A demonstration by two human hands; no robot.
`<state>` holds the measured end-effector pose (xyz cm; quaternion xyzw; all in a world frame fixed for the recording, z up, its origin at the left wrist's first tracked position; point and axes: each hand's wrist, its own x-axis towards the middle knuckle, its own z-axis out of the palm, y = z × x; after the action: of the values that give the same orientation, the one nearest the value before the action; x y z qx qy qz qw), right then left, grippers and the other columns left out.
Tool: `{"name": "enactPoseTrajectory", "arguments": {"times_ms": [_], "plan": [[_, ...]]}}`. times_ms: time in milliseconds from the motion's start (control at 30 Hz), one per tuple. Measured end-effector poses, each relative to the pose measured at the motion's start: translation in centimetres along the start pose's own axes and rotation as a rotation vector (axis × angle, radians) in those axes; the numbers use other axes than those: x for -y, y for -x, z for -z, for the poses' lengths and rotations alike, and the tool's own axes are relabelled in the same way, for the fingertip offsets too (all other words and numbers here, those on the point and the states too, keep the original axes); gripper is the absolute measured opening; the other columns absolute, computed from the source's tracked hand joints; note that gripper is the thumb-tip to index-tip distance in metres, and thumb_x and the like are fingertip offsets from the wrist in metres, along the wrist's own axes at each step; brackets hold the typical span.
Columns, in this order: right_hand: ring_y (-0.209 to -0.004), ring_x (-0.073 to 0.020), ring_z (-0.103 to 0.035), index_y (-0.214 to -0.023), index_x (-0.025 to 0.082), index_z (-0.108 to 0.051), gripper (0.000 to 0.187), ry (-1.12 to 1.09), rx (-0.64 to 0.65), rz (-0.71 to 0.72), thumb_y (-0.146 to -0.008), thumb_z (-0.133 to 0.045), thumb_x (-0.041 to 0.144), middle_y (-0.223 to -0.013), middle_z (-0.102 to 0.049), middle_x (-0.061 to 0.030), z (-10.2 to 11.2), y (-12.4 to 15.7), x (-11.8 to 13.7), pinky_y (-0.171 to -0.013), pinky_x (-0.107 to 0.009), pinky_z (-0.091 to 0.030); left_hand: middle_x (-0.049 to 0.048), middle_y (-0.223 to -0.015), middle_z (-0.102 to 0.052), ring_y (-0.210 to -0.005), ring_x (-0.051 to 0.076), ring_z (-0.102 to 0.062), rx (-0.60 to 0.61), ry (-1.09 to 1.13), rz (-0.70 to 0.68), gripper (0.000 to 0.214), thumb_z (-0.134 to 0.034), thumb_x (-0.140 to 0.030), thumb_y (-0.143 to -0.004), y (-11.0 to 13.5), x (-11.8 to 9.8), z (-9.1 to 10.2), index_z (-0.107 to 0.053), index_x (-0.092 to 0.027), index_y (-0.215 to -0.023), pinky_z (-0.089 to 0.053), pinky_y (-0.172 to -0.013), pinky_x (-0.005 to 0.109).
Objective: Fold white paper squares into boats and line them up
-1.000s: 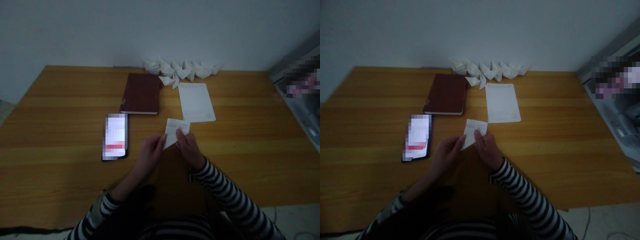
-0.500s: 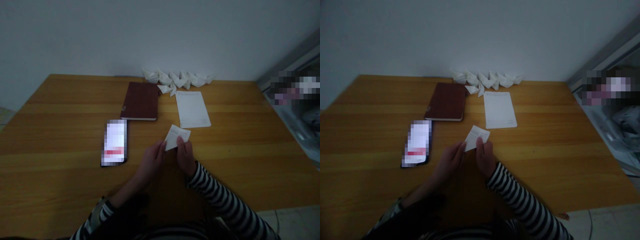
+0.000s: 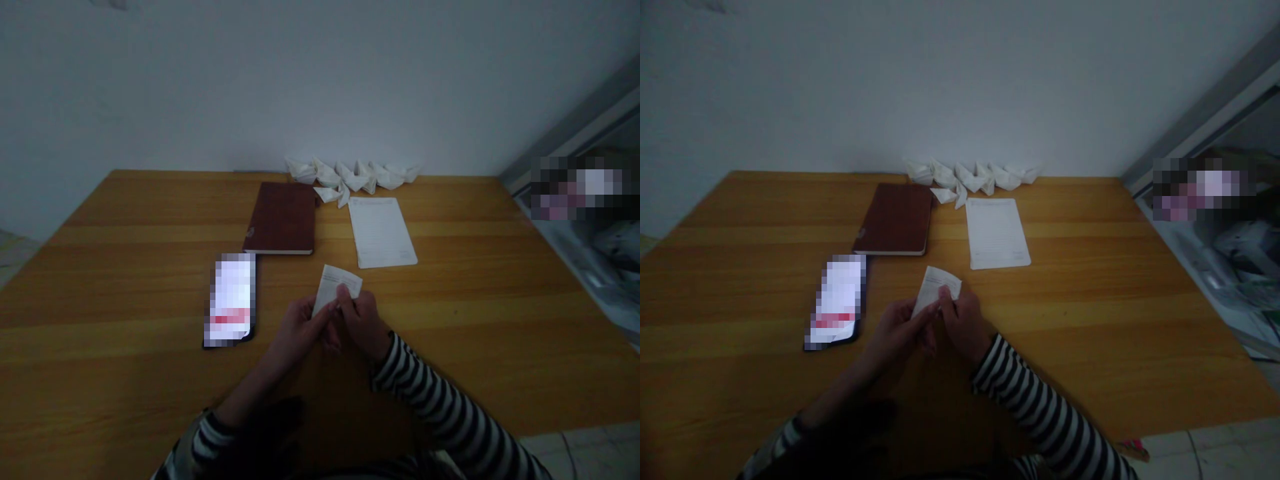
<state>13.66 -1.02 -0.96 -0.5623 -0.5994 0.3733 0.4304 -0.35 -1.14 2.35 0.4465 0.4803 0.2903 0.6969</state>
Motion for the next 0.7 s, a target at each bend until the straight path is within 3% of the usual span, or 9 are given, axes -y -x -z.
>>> {"name": "enactPoseTrajectory", "arguments": {"times_ms": [100, 200, 367, 433, 500, 567, 700], "plan": [[-0.050, -0.0120, -0.048, -0.060, 0.020, -0.049, 0.050, 0.079, -0.064, 0.031, -0.098, -0.042, 0.050, -0.053, -0.052, 0.0008, 0.6, -0.5, -0.1, -0.051, -0.025, -0.034, 0.0031, -0.053, -0.069, -0.046, 0.015, -0.066, 0.011, 0.053, 0.005, 0.047, -0.062, -0.062, -0.083, 0.1, -0.1, 0.1, -0.058, -0.015, -0.079, -0.052, -0.047, 0.022], [-0.046, -0.0110, -0.041, -0.057, 0.021, -0.045, 0.054, 0.107, -0.124, 0.007, -0.101, -0.035, 0.051, -0.050, -0.046, 0.0023, 0.9, -0.9, -0.4, -0.048, -0.026, -0.030, 0.0055, -0.063, -0.073, -0.052, 0.018, -0.070, 0.045, 0.102, 0.004, 0.051, -0.060, -0.064, -0.083, 0.0, 0.2, 0.0, -0.059, -0.013, -0.092, -0.056, -0.054, 0.026], [-0.045, -0.0116, -0.039, -0.056, 0.023, -0.041, 0.060, -0.004, -0.055, -0.050, -0.101, -0.025, 0.059, -0.049, -0.043, 0.0025, 1.2, -1.3, -0.9, -0.047, -0.027, -0.030, 0.0089, -0.084, -0.077, -0.061, 0.019, -0.072, 0.158, 0.091, 0.007, 0.053, -0.060, -0.060, -0.086, -0.1, 0.2, 0.7, -0.061, -0.014, -0.112, -0.057, -0.061, 0.029], [-0.045, -0.0120, -0.041, -0.056, 0.023, -0.042, 0.061, -0.026, 0.025, -0.048, -0.100, -0.025, 0.061, -0.049, -0.044, 0.0022, 1.3, -1.4, -1.0, -0.047, -0.027, -0.031, 0.0089, -0.089, -0.077, -0.073, 0.021, -0.072, 0.100, 0.010, -0.035, 0.049, -0.061, -0.058, -0.087, -0.2, 0.0, 1.3, -0.066, -0.014, -0.108, -0.056, -0.067, 0.030], [-0.047, -0.0122, -0.044, -0.056, 0.022, -0.045, 0.061, -0.030, 0.126, -0.016, -0.100, -0.028, 0.061, -0.050, -0.047, 0.0016, 1.6, -1.4, -0.9, -0.049, -0.026, -0.034, 0.0080, -0.089, -0.076, -0.081, 0.022, -0.070, -0.037, -0.113, -0.097, 0.045, -0.062, -0.056, -0.086, -0.2, -0.4, 1.7, -0.071, -0.014, -0.099, -0.054, -0.071, 0.029], [-0.048, -0.0117, -0.047, -0.057, 0.021, -0.048, 0.060, -0.044, 0.201, 0.007, -0.100, -0.032, 0.059, -0.050, -0.049, 0.0015, 1.8, -1.3, -0.7, -0.050, -0.026, -0.036, 0.0062, -0.083, -0.075, -0.080, 0.022, -0.067, -0.151, -0.196, -0.117, 0.043, -0.062, -0.055, -0.086, -0.2, -0.8, 2.1, -0.074, -0.014, -0.089, -0.051, -0.068, 0.027], [-0.046, -0.0100, -0.054, -0.064, 0.018, -0.057, 0.050, -0.205, 0.243, -0.065, -0.095, -0.049, 0.057, -0.053, -0.057, 0.0020, 2.4, -1.4, -0.4, -0.046, -0.022, -0.041, 0.0032, -0.069, -0.072, -0.066, 0.017, -0.062, -0.126, -0.173, -0.062, 0.043, -0.064, -0.054, -0.085, -0.1, -1.2, 2.8, -0.076, -0.013, -0.079, -0.046, -0.061, 0.025]]}}
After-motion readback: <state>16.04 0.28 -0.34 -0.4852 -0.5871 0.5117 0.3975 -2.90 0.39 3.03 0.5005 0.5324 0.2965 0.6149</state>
